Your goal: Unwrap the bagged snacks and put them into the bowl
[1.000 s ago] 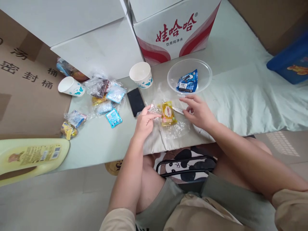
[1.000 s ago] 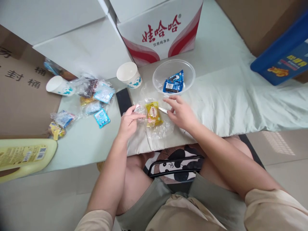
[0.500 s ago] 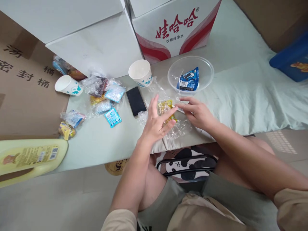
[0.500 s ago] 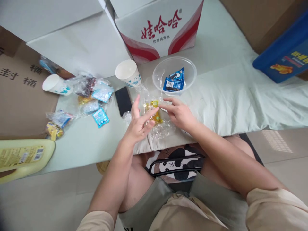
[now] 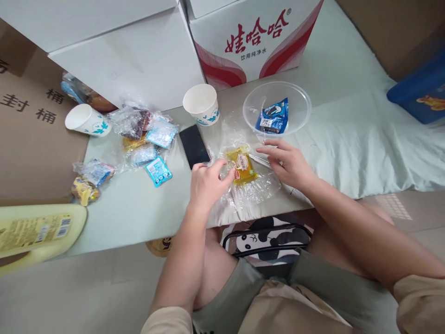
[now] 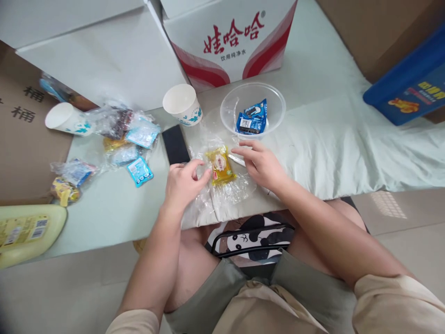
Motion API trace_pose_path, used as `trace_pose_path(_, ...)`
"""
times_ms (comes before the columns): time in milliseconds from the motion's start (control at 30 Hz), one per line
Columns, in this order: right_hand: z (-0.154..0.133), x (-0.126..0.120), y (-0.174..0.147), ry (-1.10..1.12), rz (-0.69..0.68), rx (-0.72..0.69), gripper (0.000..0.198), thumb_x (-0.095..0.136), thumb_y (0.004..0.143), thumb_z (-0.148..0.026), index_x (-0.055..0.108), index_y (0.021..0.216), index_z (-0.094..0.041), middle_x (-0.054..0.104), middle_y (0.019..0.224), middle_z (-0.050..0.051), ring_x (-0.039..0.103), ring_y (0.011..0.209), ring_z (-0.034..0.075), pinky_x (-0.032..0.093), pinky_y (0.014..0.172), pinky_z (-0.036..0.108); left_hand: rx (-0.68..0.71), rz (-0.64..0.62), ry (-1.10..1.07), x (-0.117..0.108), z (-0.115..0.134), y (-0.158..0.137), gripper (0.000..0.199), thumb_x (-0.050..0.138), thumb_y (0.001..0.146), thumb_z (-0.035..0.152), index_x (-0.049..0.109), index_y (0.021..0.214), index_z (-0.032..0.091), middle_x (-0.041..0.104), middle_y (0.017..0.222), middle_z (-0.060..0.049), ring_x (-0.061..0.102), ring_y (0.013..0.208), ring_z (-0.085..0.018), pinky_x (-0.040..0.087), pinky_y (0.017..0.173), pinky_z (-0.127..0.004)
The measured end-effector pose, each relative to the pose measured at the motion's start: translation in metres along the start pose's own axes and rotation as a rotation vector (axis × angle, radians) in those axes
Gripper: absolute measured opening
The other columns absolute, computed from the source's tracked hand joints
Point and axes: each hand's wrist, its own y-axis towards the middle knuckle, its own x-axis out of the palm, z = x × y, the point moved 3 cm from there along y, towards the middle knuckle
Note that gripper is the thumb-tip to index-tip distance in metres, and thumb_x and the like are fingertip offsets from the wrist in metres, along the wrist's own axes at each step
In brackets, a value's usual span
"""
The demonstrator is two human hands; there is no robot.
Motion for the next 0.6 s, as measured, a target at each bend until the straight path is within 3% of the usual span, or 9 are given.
trace_pose_path(100,0.000,0.001,0.000,-0.020,-0.004,-0.001,0.041,0.045,0.095,-0.014,0.075,0.120,-0.024,0.069,0.132,0.012,0.071,0.110,0.026,0.060,0.092,0.045,-0.019,-0.016,0.164,-0.005,0.001,-0.005,0.046,0.075,0.080,0.040,0.067,0.123,0.026,0.068,0.086,-0.003,0.067,0.091,-0.026,0.041,0.102,-0.045)
trace_pose_path(200,0.000,0.001,-0.002,-0.058,-0.014,-0.004,0.043,0.045,0.094,-0.012,0.074,0.123,-0.024,0.070,0.131,0.011,0.071,0.113,0.027,0.060,0.094,0.044,0.015,0.064,0.243,-0.009,-0.003,-0.008,0.042,0.065,0.088,0.025,0.064,0.129,0.025,0.068,0.120,-0.012,0.063,0.113,-0.030,0.043,0.102,-0.046)
trace_pose_path(333,0.002,-0.003,-0.004,-0.136,-0.048,0.008,0.049,0.046,0.090,-0.008,0.071,0.129,-0.024,0.075,0.123,0.008,0.073,0.106,0.026,0.061,0.088,0.040,0.024,0.215,0.186,-0.011,-0.017,-0.005,0.029,0.052,0.093,0.015,0.066,0.116,0.023,0.075,0.104,-0.008,0.068,0.100,-0.026,0.047,0.095,-0.043)
trace_pose_path(533,0.008,-0.008,-0.003,-0.102,-0.068,0.120,0.049,0.044,0.089,-0.010,0.070,0.129,-0.023,0.078,0.092,0.005,0.074,0.082,0.022,0.057,0.074,0.034,0.100,0.274,-0.072,-0.009,-0.035,-0.002,0.044,0.047,0.097,0.019,0.045,0.141,0.022,0.077,0.082,0.000,0.065,0.063,-0.015,0.051,0.072,-0.029)
trace_pose_path(600,0.009,-0.009,-0.001,-0.014,-0.063,0.142,0.047,0.042,0.087,-0.009,0.073,0.119,-0.023,0.076,0.083,0.003,0.072,0.075,0.019,0.055,0.073,0.032,0.145,0.261,-0.137,-0.009,-0.037,-0.002,0.035,0.046,0.098,0.022,0.052,0.133,0.022,0.075,0.078,0.001,0.066,0.064,-0.014,0.051,0.071,-0.026)
